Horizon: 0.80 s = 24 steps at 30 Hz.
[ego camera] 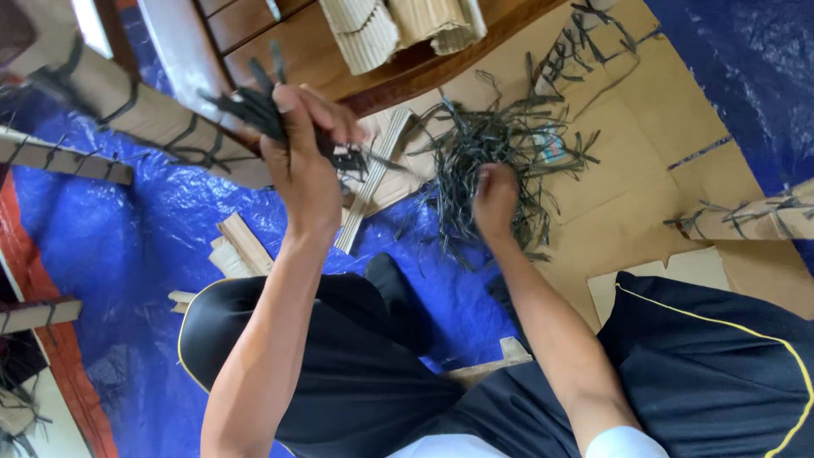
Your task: The person is gathering and bundling black plastic strips from a pile on the floor in a workshop.
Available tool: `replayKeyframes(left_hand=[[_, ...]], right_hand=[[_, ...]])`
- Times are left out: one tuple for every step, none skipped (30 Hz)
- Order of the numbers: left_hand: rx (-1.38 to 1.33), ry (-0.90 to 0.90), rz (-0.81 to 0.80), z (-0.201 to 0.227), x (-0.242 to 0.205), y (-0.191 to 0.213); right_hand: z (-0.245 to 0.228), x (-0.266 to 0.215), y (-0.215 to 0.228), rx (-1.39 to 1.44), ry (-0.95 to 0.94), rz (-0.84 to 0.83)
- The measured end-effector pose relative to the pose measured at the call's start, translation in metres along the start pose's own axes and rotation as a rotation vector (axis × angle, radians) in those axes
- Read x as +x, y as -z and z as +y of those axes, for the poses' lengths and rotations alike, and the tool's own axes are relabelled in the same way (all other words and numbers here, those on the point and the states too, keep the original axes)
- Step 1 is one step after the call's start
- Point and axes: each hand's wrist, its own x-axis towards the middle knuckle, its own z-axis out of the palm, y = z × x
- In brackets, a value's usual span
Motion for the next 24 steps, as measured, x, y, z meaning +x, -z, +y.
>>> replayKeyframes(left_hand=[[-0.133, 0.123, -0.004, 0.002, -0.002, -0.001], [-0.133, 0.127, -0.010, 0.000, -0.002, -0.002], [-0.117, 0.159, -0.024, -0.001, -0.002, -0.004], [-0.102, 0.193, -0.036, -0.002, -0.004, -0.005], [-0.101, 0.198, -0.040, -0.006, -0.005, -0.007], [-0.113, 0.211, -0.064, -0.010, -0.005, -0.009], [-0.125, 0.223, -0.088, -0.013, -0.006, -0.011], [-0.125, 0.222, -0.090, -0.016, -0.005, -0.013], [-0.077, 0.275, -0.094, -0.019, -0.005, -0.016], [-0.029, 0.328, -0.097, -0.022, -0.005, -0.018], [-0.030, 0.327, -0.098, -0.025, -0.006, -0.022], [-0.025, 0.327, -0.097, -0.028, -0.006, -0.026], [-0.021, 0.327, -0.096, -0.030, -0.007, -0.030], [-0.020, 0.320, -0.092, -0.034, -0.007, -0.034], [0.047, 0.322, -0.075, -0.038, -0.006, -0.038], [0.114, 0.323, -0.058, -0.041, -0.006, -0.042], [0.114, 0.316, -0.055, -0.046, -0.008, -0.044], [0.129, 0.260, -0.099, -0.051, -0.009, -0.046], [0.144, 0.204, -0.143, -0.056, -0.011, -0.048], [0.145, 0.198, -0.141, -0.056, -0.012, -0.051], [0.168, 0.247, -0.152, -0.056, -0.013, -0.053], [0.190, 0.295, -0.164, -0.056, -0.014, -0.055], [0.192, 0.289, -0.162, -0.047, -0.012, -0.057], [0.285, 0.352, -0.175, -0.039, -0.010, -0.058]], right_hand=[[0.031, 0.000, -0.003, -0.026, -0.074, 0.127], [0.042, 0.003, 0.008, -0.026, -0.079, 0.131], [0.053, 0.006, 0.019, -0.187, -0.147, 0.162], [0.064, 0.008, 0.031, -0.349, -0.215, 0.191], [0.074, 0.007, 0.033, -0.350, -0.221, 0.191], [0.083, 0.007, 0.035, -0.477, -0.187, 0.259], [0.092, 0.006, 0.038, -0.603, -0.153, 0.327], [0.096, 0.008, 0.035, -0.602, -0.154, 0.330], [0.098, 0.010, 0.033, -0.437, -0.378, 0.137], [0.101, 0.012, 0.031, -0.264, -0.591, -0.060], [0.094, 0.015, 0.025, -0.264, -0.591, -0.058], [0.087, 0.019, 0.020, -0.137, -0.406, 0.040], [0.079, 0.022, 0.014, -0.010, -0.218, 0.134], [0.037, 0.037, 0.024, -0.007, -0.211, 0.133], [-0.005, 0.051, 0.033, 0.087, -0.187, 0.232], [-0.048, 0.064, 0.043, 0.180, -0.162, 0.331], [-0.078, 0.070, 0.051, 0.184, -0.155, 0.331], [-0.107, 0.077, 0.060, 0.269, -0.162, 0.328], [-0.137, 0.082, 0.069, 0.354, -0.169, 0.324], [-0.157, 0.080, 0.077, 0.359, -0.164, 0.324], [-0.177, 0.078, 0.085, 0.408, -0.119, 0.248], [-0.197, 0.076, 0.093, 0.456, -0.074, 0.173], [-0.205, 0.073, 0.095, 0.461, -0.069, 0.173], [-0.212, 0.069, 0.097, 0.400, 0.046, 0.113]])
